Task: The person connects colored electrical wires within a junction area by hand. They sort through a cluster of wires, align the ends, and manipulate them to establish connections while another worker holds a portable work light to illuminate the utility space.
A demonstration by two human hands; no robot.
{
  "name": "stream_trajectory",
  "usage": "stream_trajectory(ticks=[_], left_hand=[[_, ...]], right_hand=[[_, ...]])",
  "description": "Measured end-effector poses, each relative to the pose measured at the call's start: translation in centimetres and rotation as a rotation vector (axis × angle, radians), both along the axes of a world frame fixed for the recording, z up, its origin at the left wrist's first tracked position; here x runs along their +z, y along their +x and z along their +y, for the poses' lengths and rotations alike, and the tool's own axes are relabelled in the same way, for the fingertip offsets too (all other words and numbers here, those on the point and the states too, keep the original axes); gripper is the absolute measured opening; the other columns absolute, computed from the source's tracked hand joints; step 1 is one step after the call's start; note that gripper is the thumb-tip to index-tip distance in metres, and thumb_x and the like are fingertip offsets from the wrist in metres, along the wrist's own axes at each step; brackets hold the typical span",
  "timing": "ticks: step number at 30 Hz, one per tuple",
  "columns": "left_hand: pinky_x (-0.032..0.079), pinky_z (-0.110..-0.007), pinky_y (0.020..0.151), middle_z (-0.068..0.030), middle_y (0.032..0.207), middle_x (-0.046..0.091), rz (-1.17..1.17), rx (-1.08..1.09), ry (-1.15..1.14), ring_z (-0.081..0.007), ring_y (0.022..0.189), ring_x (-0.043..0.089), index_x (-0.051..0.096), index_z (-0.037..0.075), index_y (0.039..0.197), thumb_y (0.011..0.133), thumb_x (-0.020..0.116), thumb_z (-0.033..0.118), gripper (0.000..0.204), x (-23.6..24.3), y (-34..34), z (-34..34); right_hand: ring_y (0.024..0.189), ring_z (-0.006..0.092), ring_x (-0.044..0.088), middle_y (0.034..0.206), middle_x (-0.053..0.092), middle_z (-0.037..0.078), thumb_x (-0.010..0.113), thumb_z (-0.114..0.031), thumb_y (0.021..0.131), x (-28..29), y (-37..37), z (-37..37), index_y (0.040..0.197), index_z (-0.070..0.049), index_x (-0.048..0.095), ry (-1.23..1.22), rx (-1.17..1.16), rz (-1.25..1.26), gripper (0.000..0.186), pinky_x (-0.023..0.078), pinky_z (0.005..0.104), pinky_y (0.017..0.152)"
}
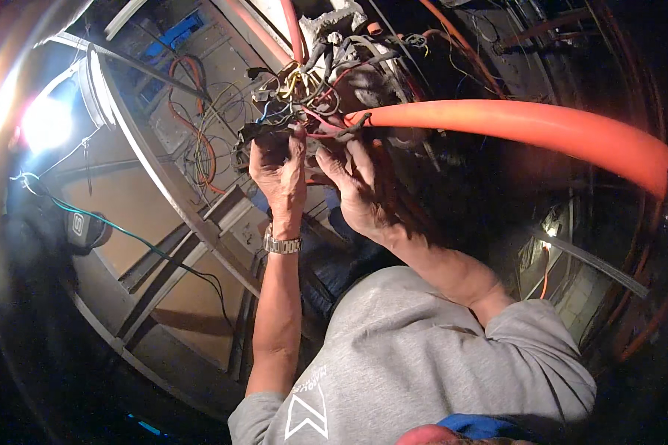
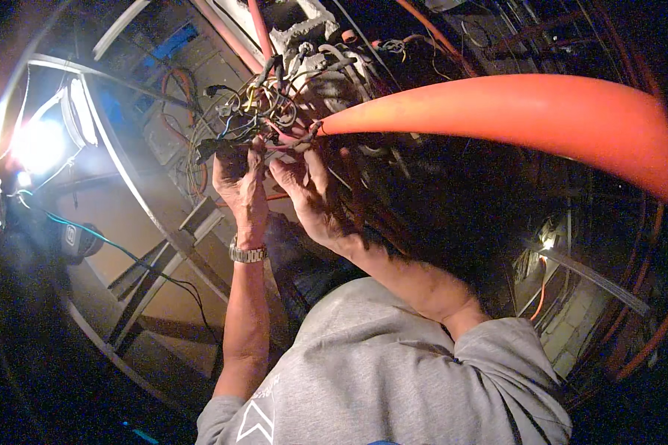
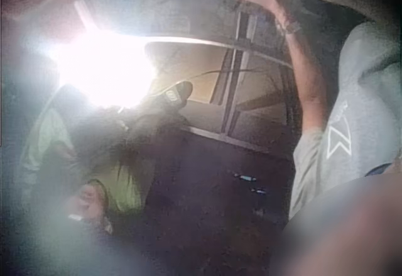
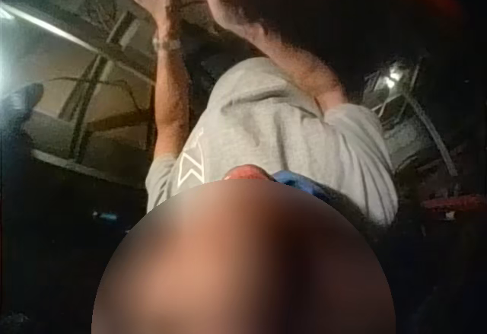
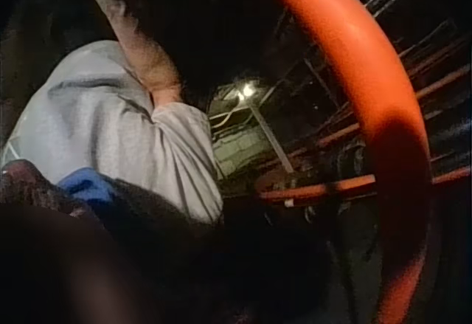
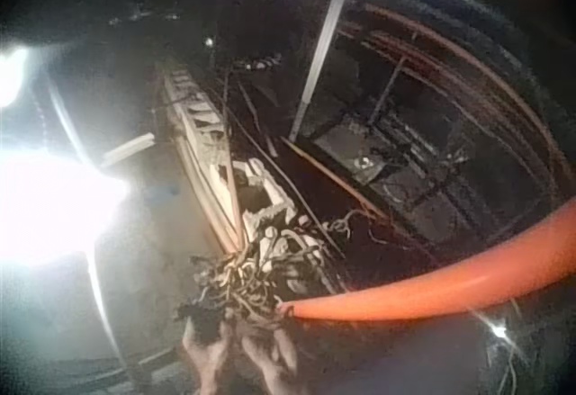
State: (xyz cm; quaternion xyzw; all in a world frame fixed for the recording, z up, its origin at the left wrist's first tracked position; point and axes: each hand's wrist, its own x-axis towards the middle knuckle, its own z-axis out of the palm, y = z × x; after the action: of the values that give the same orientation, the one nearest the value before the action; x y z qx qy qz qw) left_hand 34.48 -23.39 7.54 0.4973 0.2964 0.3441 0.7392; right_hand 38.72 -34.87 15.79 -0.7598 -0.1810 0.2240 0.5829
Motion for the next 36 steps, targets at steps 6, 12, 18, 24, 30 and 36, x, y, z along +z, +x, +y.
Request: stream_trajectory(ticks=[6, 12, 18, 24, 30, 36], left_hand=[[0.054, -0.026, 0.079, -0.0002, 0.101, 0.073, -0.008, -0.004, 0.001, -0.007, 0.089, 0.065, 0.067, 0.004, 0.109, 0.096, 0.08, 0.004, 0.019, 0.1, 0.1, -0.1], [0.056, -0.028, 0.085, -0.0021, 0.11, 0.073, 0.021, -0.048, 0.03, -0.0105, 0.096, 0.067, 0.066, 0.004, 0.119, 0.095, 0.079, 0.001, 0.027, 0.2, -0.4, -0.4], [0.057, -0.028, 0.082, -0.0036, 0.103, 0.073, 0.067, -0.024, 0.117, -0.0097, 0.091, 0.068, 0.063, 0.003, 0.112, 0.097, 0.079, 0.006, 0.023, 0.3, -0.2, -0.1], [0.056, -0.027, 0.084, -0.0029, 0.112, 0.074, -0.013, -0.045, 0.032, -0.0106, 0.097, 0.067, 0.066, 0.005, 0.121, 0.101, 0.074, 0.003, 0.022, -0.2, -0.1, -0.5], [0.057, -0.029, 0.081, -0.0046, 0.1, 0.074, -0.001, 0.003, 0.066, -0.0111, 0.09, 0.069, 0.064, 0.001, 0.115, 0.1, 0.076, 0.008, 0.02, -0.2, -0.3, -0.3], [0.053, -0.026, 0.073, -0.0048, 0.097, 0.073, 0.06, 0.071, 0.283, -0.0094, 0.083, 0.066, 0.065, 0.001, 0.108, 0.097, 0.077, 0.004, 0.016, -0.5, -0.3, -0.5]], right_hand=[[0.115, 0.0188, 0.064, 0.125, 0.068, 0.01, 0.064, -0.031, 0.11, -5.4, 0.6, 2.2, 0.131, -0.004, 0.061, 0.236, -0.178, 0.319, 0.034, 0.051, 0.0351, 0.102], [0.103, 0.024, 0.069, 0.117, 0.068, 0.013, 0.061, -0.027, 0.111, -3.0, 0.2, 2.3, 0.121, -0.006, 0.061, 0.166, -0.153, -0.114, 0.024, 0.055, 0.0391, 0.089], [0.086, 0.0291, 0.068, 0.1, 0.064, 0.01, 0.063, -0.017, 0.106, -2.5, 2.3, 2.0, 0.115, -0.007, 0.068, -0.14, 0.017, -0.435, 0.014, 0.056, 0.0388, 0.077], [0.087, 0.0239, 0.074, 0.1, 0.074, 0.015, 0.056, -0.019, 0.113, -3.8, 4.4, 2.6, 0.118, 0.0, 0.065, -0.247, 0.071, -0.78, 0.022, 0.059, 0.0382, 0.078], [0.086, 0.0208, 0.07, 0.118, 0.069, 0.01, 0.068, -0.015, 0.099, 0.1, 6.2, 1.7, 0.123, -0.007, 0.068, -0.646, 0.418, -1.335, 0.025, 0.057, 0.0327, 0.072], [0.093, 0.0186, 0.065, 0.11, 0.067, 0.007, 0.061, -0.02, 0.101, -1.8, 6.1, -1.1, 0.117, -0.007, 0.073, -0.887, 0.465, -2.03, 0.024, 0.054, 0.0337, 0.077]])
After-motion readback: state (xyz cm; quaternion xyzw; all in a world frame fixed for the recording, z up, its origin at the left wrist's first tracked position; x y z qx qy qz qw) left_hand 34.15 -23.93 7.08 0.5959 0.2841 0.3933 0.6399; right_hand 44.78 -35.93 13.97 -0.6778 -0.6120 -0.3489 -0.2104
